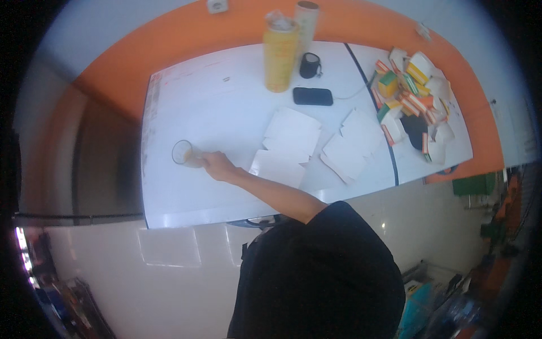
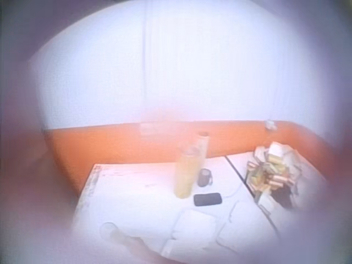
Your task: The person assembles small white paper boxes by folding and tucking flaps. They handle multiple boxes one at a time on a white countertop, stacking completed units to the side.
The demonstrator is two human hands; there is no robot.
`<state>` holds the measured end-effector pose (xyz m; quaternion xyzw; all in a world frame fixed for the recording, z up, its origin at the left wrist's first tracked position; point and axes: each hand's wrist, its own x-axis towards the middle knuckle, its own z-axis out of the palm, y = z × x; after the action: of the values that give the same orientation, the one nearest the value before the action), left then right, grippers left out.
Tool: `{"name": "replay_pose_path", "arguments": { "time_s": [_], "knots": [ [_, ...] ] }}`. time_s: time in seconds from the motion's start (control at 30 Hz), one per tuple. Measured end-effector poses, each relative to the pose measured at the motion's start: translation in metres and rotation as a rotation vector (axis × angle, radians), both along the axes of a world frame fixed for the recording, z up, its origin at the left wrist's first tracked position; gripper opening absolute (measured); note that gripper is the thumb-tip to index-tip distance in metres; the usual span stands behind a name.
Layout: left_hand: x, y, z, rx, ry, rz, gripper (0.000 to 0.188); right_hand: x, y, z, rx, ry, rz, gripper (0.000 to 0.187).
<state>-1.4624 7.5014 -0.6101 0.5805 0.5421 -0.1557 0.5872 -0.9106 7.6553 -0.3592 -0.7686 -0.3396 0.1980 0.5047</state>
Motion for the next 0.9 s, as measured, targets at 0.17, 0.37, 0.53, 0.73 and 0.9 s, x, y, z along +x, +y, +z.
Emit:
{"name": "replay_pose_path", "arguments": {
  "time_s": [0.17, 0.37, 0.53, 0.73, 0.9],
  "knots": [
    [-0.004, 0.019, 0.018, 0.030, -0.005, 0.070, 0.058, 0.009, 0.014, -0.019, 0.053, 0.091, -0.105, 0.041],
    [0.028, 0.053, 0.052, -0.055, -0.121, 0.526, 0.059, 0.025, 0.009, -0.010, -0.064, 0.053, -0.110, 0.046],
    [0.073, 0.041, 0.056, -0.127, -0.166, 0.641, 0.058, 0.127, -0.096, 0.008, -0.007, -0.144, -0.199, 0.047],
    [0.096, -0.022, 0.020, 0.038, -0.194, 0.068, 0.056, 0.303, -0.280, 0.007, -0.769, -0.498, -0.139, 0.092],
    [0.118, -0.072, 0.001, -0.190, -0.114, 0.424, 0.049, 0.345, -0.313, -0.017, -0.708, -0.496, -0.051, 0.101]
  ]
}}
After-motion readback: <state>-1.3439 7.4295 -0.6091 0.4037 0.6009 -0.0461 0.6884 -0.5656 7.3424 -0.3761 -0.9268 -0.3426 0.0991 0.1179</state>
